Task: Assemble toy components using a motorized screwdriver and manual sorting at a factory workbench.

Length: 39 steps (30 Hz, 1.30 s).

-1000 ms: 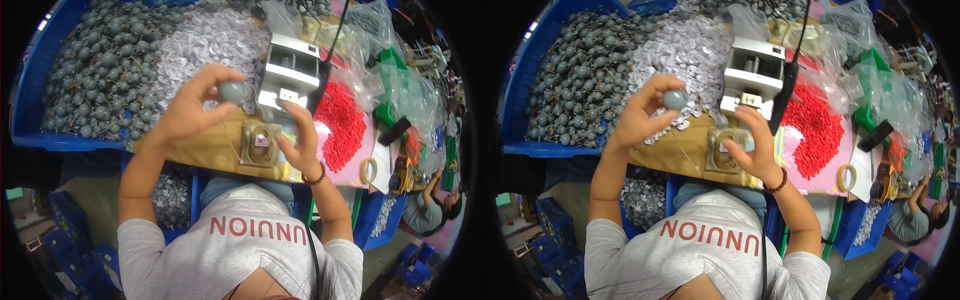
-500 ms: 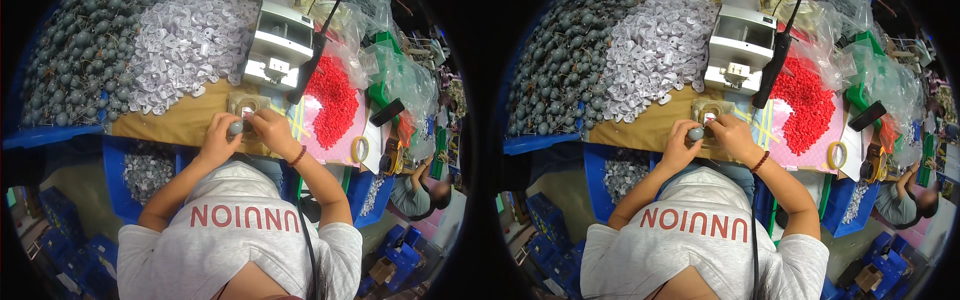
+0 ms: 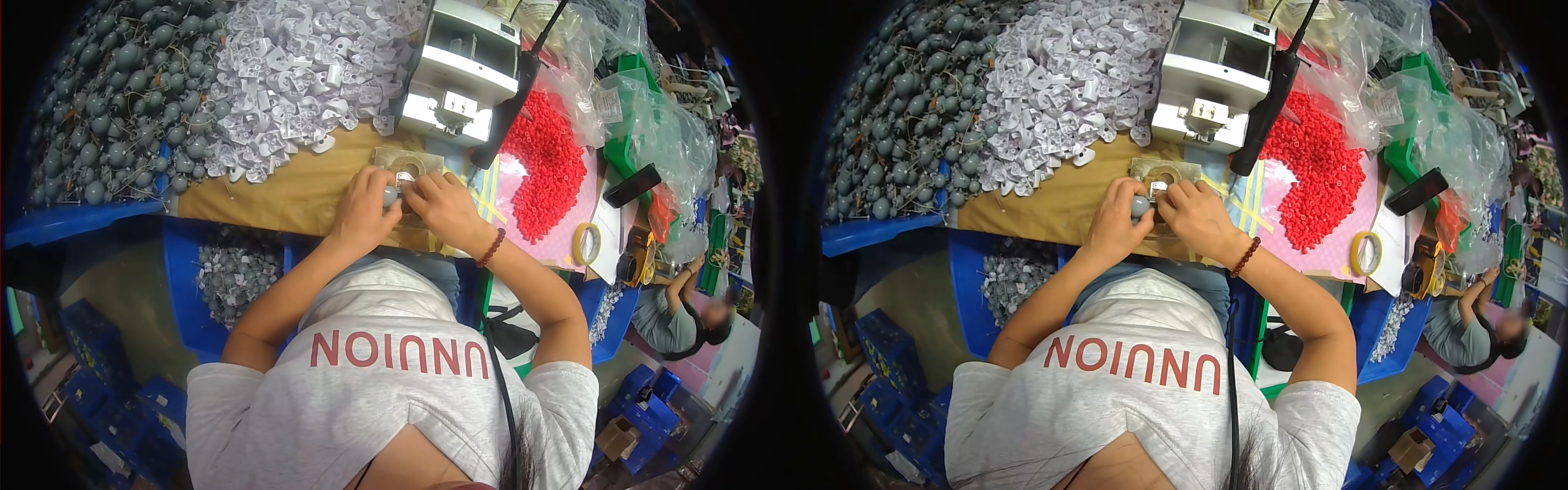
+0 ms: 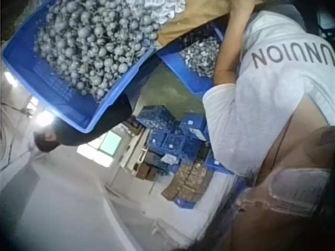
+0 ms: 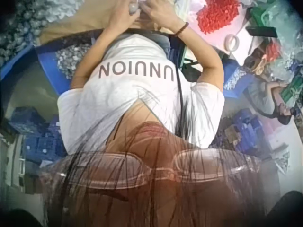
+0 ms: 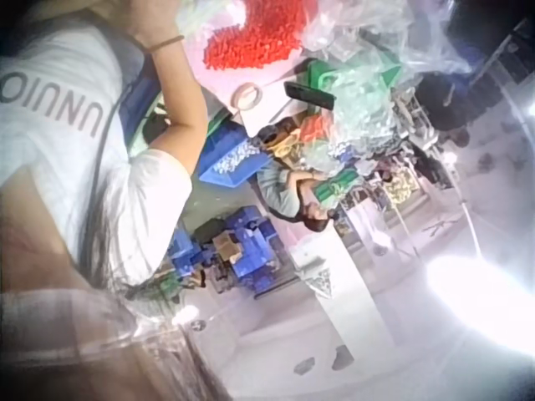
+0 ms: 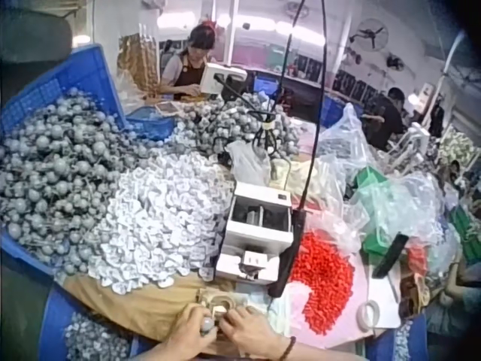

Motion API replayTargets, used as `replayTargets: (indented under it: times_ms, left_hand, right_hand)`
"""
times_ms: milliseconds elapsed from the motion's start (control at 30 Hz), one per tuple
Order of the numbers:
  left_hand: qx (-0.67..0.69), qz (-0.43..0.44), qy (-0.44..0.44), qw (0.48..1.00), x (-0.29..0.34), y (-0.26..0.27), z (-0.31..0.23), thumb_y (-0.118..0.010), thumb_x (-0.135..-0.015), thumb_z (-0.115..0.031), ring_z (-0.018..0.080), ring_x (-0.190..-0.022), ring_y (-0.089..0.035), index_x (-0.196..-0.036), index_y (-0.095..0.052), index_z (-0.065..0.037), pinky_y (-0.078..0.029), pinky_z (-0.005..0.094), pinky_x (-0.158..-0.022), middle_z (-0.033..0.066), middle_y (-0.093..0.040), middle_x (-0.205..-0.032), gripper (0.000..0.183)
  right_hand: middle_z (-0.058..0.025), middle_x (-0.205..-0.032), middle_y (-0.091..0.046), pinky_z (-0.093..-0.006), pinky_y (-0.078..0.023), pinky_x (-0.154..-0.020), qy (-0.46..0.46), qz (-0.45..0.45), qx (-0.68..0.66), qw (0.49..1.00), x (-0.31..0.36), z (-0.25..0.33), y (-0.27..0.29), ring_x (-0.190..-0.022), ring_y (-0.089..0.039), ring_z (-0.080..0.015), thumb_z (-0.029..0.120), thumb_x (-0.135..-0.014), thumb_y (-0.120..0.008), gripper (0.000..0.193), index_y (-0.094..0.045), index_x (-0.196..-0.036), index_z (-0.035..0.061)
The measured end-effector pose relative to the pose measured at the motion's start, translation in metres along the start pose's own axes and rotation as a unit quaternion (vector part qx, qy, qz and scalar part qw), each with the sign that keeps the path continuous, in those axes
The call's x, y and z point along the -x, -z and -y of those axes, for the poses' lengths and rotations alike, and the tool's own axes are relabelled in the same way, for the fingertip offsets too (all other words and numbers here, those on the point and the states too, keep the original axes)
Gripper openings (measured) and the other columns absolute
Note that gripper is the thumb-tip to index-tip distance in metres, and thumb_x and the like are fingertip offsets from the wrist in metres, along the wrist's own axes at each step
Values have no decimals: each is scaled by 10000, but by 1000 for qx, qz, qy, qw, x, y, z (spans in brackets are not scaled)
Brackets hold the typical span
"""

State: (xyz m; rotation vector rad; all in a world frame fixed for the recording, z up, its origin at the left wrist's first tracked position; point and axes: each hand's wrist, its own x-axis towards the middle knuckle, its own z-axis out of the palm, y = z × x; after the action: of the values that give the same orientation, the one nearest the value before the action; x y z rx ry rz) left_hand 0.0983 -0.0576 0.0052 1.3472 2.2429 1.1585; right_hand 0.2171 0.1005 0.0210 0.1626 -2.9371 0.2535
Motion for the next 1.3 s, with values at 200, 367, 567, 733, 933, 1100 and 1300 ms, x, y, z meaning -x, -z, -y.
replayTargets:
  times_ms: [200, 367, 567, 733, 933, 1100, 1300]
  left_hand:
    - [-193, -6, -107, 975, 2, -4, -7, -658, -758, -20, 316, -1182, -515, -1150, -644, -127, -464, 440, -910, 95, -535, -1247, 406]
    - [-201, -9, -114, 973, 5, -5, -2, -665, -747, -20, 321, -1207, -504, -1179, -665, -149, -467, 438, -918, 95, -524, -1269, 452]
    - [-179, 2, -119, 977, 4, -6, 2, -658, -735, 6, 331, -1202, -507, -1183, -664, -142, -474, 439, -930, 111, -520, -1259, 472]
    - [-159, 7, -118, 980, 4, -6, 4, -653, -727, 20, 340, -1194, -510, -1173, -666, -131, -474, 441, -940, 121, -520, -1253, 471]
    - [-146, 7, -121, 982, 4, -6, 7, -655, -724, 15, 346, -1186, -516, -1166, -665, -120, -473, 445, -953, 134, -523, -1246, 462]
    - [-142, 25, -137, 980, 0, -3, 9, -651, -741, -12, 349, -1173, -520, -1109, -664, -94, -487, 442, -928, 142, -529, -1229, 378]
    - [-111, 51, -149, 981, -5, 6, 9, -659, -755, -47, 341, -1130, -529, -1027, -656, -66, -503, 439, -879, 152, -536, -1190, 273]
  right_hand:
    - [-82, -985, -598, -354, -472, -796, -78, -44, -122, 988, 11, -4, 3, -923, -576, -251, 22, -734, -651, 358, -694, -1088, 62]
    - [-153, -1128, -639, -346, -503, -878, -302, -115, -419, 849, 43, -31, 8, -1003, -630, -304, 12, -847, -665, 301, -670, -1147, 35]
    - [-150, -1102, -619, -373, -496, -837, -216, -66, -260, 939, 55, -15, 0, -1007, -611, -316, -17, -804, -688, 352, -565, -1131, 32]
    - [-118, -955, -585, -387, -491, -773, -313, -192, -180, 913, 38, -6, -19, -950, -579, -306, -39, -776, -694, 307, -572, -1046, 42]
    - [-65, -1048, -616, -282, -530, -788, -370, -256, -663, 598, 12, -14, -27, -908, -616, -140, -69, -818, -712, 342, -585, -1122, 23]
    - [-55, -1008, -647, -268, -549, -801, -326, -107, -772, 535, -2, -19, -10, -909, -661, -138, -2, -816, -764, 450, -558, -1216, -2]
    - [-72, -869, -624, -315, -506, -675, -315, -73, -433, 841, -10, -13, -14, -759, -628, -186, 124, -751, -829, 328, -661, -1017, 34]
